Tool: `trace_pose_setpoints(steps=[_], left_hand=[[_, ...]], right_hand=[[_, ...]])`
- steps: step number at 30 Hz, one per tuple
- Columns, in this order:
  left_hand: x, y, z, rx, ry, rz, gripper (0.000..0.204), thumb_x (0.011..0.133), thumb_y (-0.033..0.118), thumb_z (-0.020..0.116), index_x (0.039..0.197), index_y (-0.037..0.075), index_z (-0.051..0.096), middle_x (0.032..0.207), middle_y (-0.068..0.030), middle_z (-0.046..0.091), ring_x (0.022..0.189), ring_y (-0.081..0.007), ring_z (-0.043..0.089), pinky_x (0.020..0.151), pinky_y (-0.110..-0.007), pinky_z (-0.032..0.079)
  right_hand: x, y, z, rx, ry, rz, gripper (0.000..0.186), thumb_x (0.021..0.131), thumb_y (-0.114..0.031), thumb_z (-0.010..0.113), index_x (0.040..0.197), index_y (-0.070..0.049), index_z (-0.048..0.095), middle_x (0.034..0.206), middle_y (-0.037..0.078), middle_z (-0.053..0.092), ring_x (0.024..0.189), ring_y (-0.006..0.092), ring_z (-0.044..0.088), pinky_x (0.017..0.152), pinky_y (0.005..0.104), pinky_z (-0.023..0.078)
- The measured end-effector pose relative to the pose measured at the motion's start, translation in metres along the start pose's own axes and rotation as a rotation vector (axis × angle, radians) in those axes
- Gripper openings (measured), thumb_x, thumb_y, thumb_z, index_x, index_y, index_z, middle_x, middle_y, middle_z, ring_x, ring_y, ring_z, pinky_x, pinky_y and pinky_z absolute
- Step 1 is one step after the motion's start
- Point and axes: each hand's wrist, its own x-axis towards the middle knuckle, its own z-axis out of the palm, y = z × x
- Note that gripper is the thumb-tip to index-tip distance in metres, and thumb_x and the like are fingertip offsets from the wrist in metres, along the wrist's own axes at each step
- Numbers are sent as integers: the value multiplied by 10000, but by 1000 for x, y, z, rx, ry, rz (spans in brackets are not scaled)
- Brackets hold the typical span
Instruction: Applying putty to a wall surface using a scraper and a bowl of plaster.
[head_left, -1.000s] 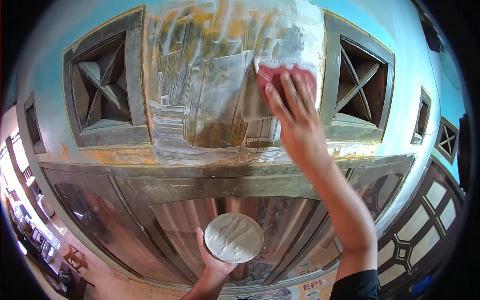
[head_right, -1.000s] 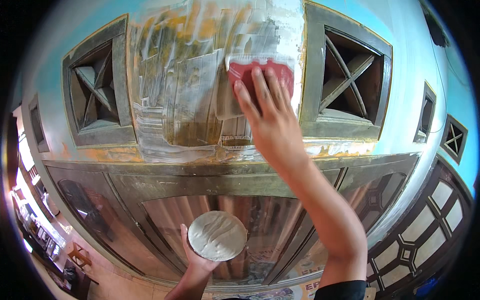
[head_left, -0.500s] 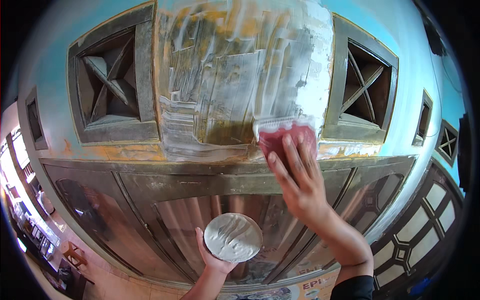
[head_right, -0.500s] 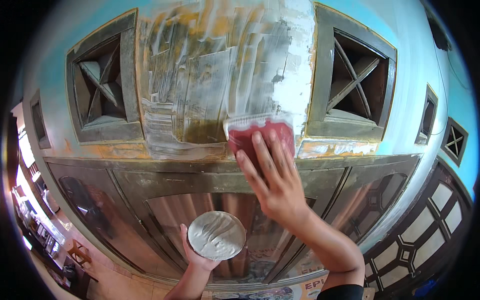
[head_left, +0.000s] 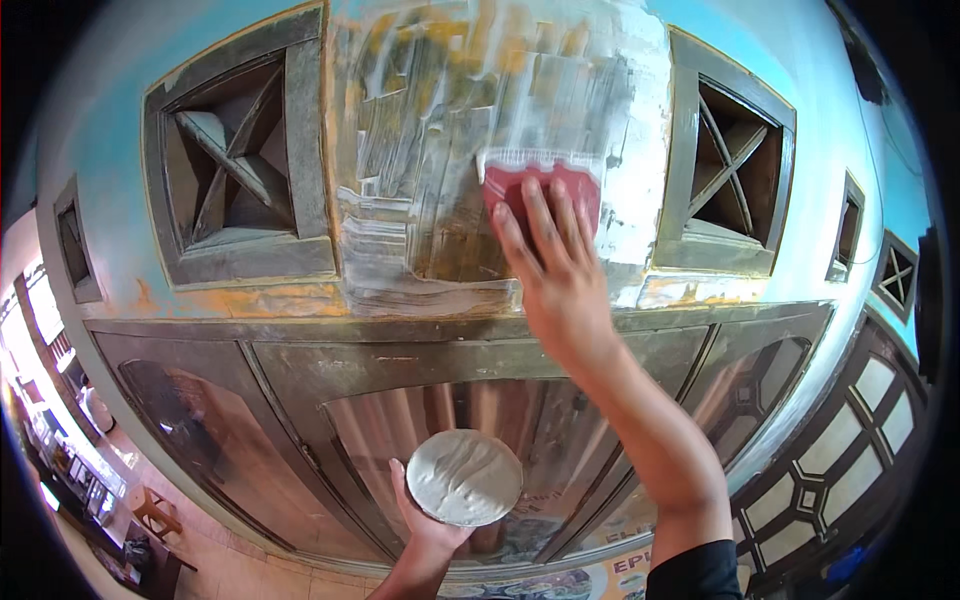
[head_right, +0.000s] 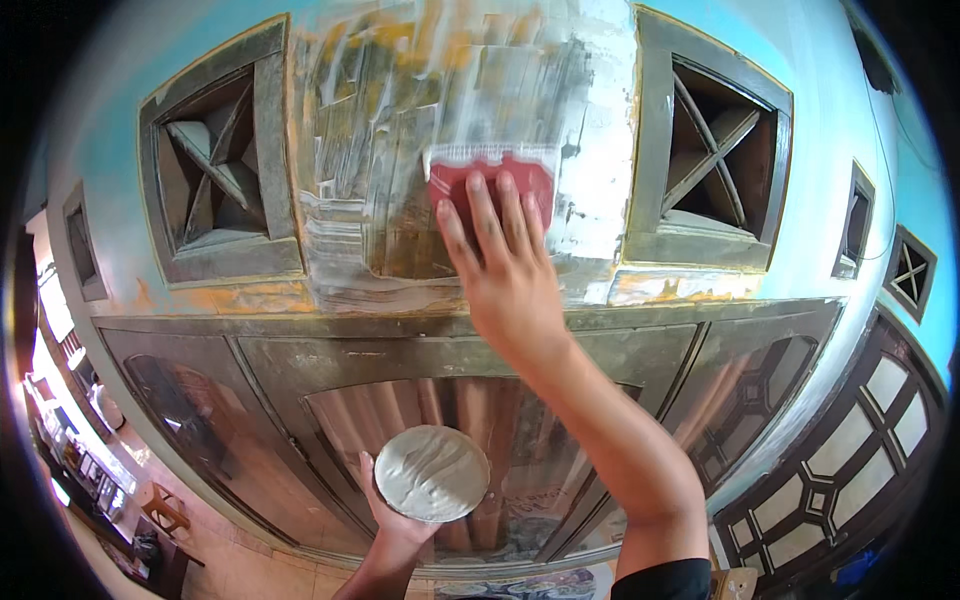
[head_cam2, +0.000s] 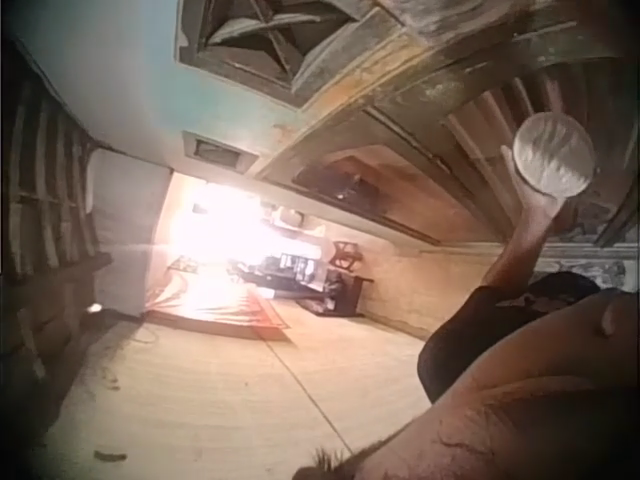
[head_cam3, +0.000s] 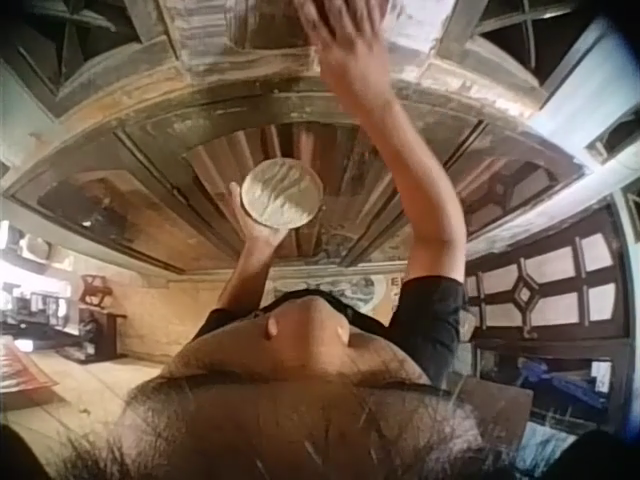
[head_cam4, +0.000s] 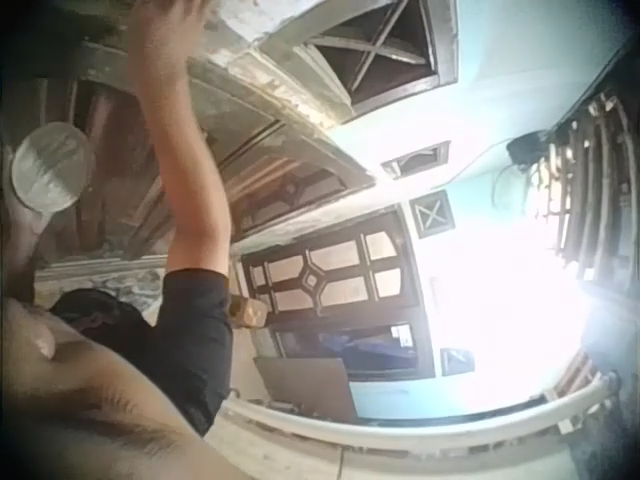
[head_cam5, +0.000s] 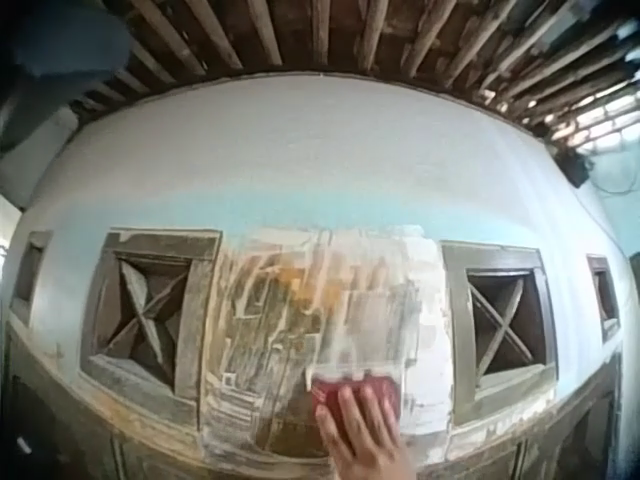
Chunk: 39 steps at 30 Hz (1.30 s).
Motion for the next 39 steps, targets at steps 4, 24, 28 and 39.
trace_pose_setpoints(steps=[4,24,28,39], left_hand=[[-3,10,-16,-176,-105,-57,856,964,780,403,1437,89,578,1461,-154,595,1325,-415,564,1081,-616,465],[-14,30,-16,55,27,31,952,938,840,338,1474,80,541,1511,-168,547,1362,-438,525,1115,-646,420],[-12,32,-17,-86,-26,-7,908,946,811,402,1439,66,563,1458,-155,593,1329,-407,560,1114,-603,435],[-13,37,-17,17,62,19,917,961,814,327,1469,84,548,1516,-130,551,1366,-397,533,1136,-584,414]], right_hand=[[-61,-41,1,123,-179,-10,670,899,-104,598,1555,-93,463,1642,234,348,1500,489,344,1215,598,303],[60,-18,19,-79,73,-35,583,901,-63,617,1474,-30,517,1527,266,493,1423,496,454,1176,596,373],[-13,-75,14,33,-70,-48,598,904,-127,612,1483,-15,511,1562,279,443,1428,522,435,1178,631,349],[38,-31,-31,66,109,-75,580,901,-37,620,1475,-79,546,1577,215,474,1463,459,436,1215,589,320]])
